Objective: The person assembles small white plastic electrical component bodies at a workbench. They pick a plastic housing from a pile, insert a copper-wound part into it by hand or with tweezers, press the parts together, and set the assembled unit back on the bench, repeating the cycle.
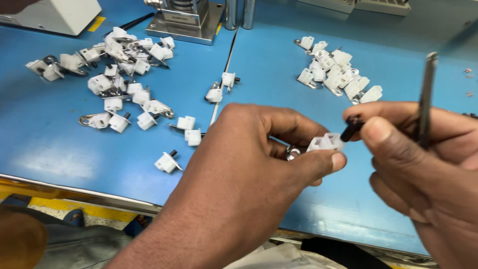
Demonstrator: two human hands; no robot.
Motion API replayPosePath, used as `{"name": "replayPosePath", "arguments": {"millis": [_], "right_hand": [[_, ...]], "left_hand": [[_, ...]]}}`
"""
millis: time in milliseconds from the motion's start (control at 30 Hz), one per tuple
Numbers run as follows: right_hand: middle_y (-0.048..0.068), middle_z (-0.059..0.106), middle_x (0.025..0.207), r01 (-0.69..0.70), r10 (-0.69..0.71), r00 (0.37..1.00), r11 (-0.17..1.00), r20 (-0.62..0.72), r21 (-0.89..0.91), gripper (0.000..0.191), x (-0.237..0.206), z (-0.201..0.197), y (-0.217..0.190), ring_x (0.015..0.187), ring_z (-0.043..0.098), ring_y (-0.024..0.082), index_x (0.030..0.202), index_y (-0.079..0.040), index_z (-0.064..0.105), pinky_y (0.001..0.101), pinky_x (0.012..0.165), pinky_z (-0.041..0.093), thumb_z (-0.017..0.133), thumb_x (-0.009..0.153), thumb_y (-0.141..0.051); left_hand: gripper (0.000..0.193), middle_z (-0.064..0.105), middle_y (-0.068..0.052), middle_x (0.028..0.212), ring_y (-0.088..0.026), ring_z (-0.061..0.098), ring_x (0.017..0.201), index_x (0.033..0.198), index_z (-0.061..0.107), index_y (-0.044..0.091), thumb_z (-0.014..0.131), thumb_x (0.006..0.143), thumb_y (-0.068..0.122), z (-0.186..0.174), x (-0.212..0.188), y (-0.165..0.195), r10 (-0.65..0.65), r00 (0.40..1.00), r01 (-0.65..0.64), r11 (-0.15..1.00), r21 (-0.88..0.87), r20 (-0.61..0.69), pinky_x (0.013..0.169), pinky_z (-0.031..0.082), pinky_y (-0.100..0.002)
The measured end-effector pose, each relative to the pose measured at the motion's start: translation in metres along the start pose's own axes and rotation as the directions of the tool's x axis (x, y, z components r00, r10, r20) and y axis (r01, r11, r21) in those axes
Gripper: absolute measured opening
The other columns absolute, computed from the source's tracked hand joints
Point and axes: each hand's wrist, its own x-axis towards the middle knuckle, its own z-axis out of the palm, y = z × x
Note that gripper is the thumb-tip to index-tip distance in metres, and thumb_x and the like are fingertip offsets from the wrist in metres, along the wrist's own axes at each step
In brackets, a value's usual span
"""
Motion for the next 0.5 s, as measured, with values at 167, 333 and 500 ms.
{"name": "replayPosePath", "arguments": {"millis": [167, 333, 500], "right_hand": [[0.005, 0.061, 0.057, -0.080, 0.081, 0.997, 0.951, -0.007, -0.299, 0.029, 0.007, 0.026, -0.021, 0.035, 0.035, 0.004, 0.117, 0.004, 0.068, 0.0255, 0.029, 0.024, 0.072, 0.094, -0.012], [0.013, 0.065, 0.076, -0.357, 0.253, 0.902, 0.892, 0.349, 0.276, 0.041, 0.024, 0.000, 0.013, 0.039, 0.039, 0.008, 0.130, 0.012, 0.052, 0.0312, 0.036, 0.032, 0.072, 0.097, 0.000], [0.023, 0.066, 0.109, -0.215, 0.185, 0.969, 0.959, 0.166, 0.183, 0.035, 0.030, 0.001, 0.009, 0.083, 0.065, 0.023, 0.130, 0.003, 0.057, 0.0410, 0.068, 0.054, 0.063, 0.099, -0.009]], "left_hand": [[0.032, 0.078, -0.002, 0.086, -0.011, 0.072, 0.079, 0.109, 0.083, 0.015, 0.076, 0.085, 0.035, -0.022, -0.004, -0.004, 0.076, 0.997, -0.074, 0.991, 0.113, -0.016, 0.069, 0.058, -0.032], [0.032, 0.082, -0.001, 0.083, -0.012, 0.073, 0.073, 0.112, 0.082, 0.017, 0.075, 0.086, 0.033, -0.032, -0.002, -0.005, 0.113, 0.994, -0.113, 0.977, 0.178, 0.012, 0.067, 0.058, -0.033], [0.033, 0.080, -0.005, 0.077, -0.013, 0.071, 0.068, 0.109, 0.081, 0.017, 0.078, 0.081, 0.033, -0.032, 0.003, -0.005, -0.020, 1.000, 0.017, 0.981, 0.191, 0.011, 0.062, 0.062, -0.031]]}}
